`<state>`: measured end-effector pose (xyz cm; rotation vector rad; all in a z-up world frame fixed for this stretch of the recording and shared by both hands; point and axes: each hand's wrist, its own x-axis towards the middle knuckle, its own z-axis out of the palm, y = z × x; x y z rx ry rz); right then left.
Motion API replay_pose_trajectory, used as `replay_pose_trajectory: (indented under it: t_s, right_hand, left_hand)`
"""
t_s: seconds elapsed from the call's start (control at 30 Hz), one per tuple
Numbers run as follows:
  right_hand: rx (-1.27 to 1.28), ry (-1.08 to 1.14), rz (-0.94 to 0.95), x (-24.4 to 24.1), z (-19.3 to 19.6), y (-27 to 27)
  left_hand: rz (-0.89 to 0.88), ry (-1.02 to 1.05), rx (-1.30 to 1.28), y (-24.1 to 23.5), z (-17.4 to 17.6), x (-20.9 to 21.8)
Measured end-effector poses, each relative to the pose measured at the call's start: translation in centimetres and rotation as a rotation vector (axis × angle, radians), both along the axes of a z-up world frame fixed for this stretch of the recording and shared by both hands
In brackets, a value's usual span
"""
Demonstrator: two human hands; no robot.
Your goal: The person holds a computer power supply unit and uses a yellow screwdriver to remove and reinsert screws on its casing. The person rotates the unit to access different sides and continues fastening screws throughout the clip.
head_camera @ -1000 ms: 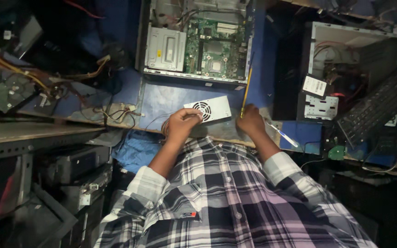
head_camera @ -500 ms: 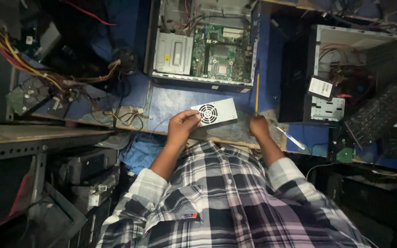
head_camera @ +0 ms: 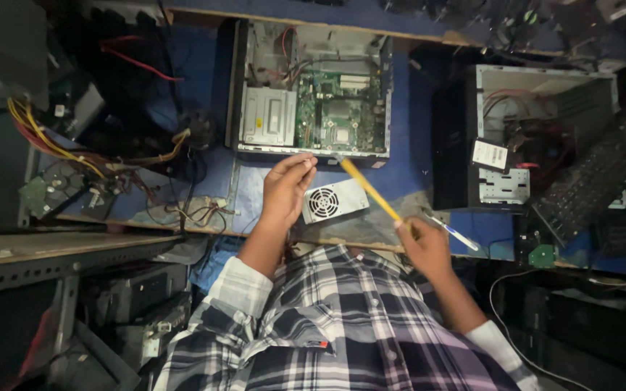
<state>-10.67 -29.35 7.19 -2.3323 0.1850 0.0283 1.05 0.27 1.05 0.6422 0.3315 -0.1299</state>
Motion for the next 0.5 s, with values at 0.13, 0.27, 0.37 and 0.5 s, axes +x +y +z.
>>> replay_pose_trajectory:
  t_s: [0.13,0.27,0.37,0.5]
  right_hand:
    - [0.005,0.023,0.048,-0.7,2.1,1.2]
    - [-0.065,0.063,0.052,-0.9,2.2,0.7]
    - [-0.064,0.047,0.064,-0.9,1.7,0.3]
    - [0.062,0.034,0.103,-0.2,1.1,-0.1]
  left_hand:
    - [0.047,-0.057,-0.054,1.0,1.9,1.2]
    - [0.076,-0.007,-0.063,1.5,3.0,1.5]
    - [0.064,-0.019,-0.045,1.4,3.1,1.3]
    - [0.074,-0.065,-0.016,1.4,3.3,0.9]
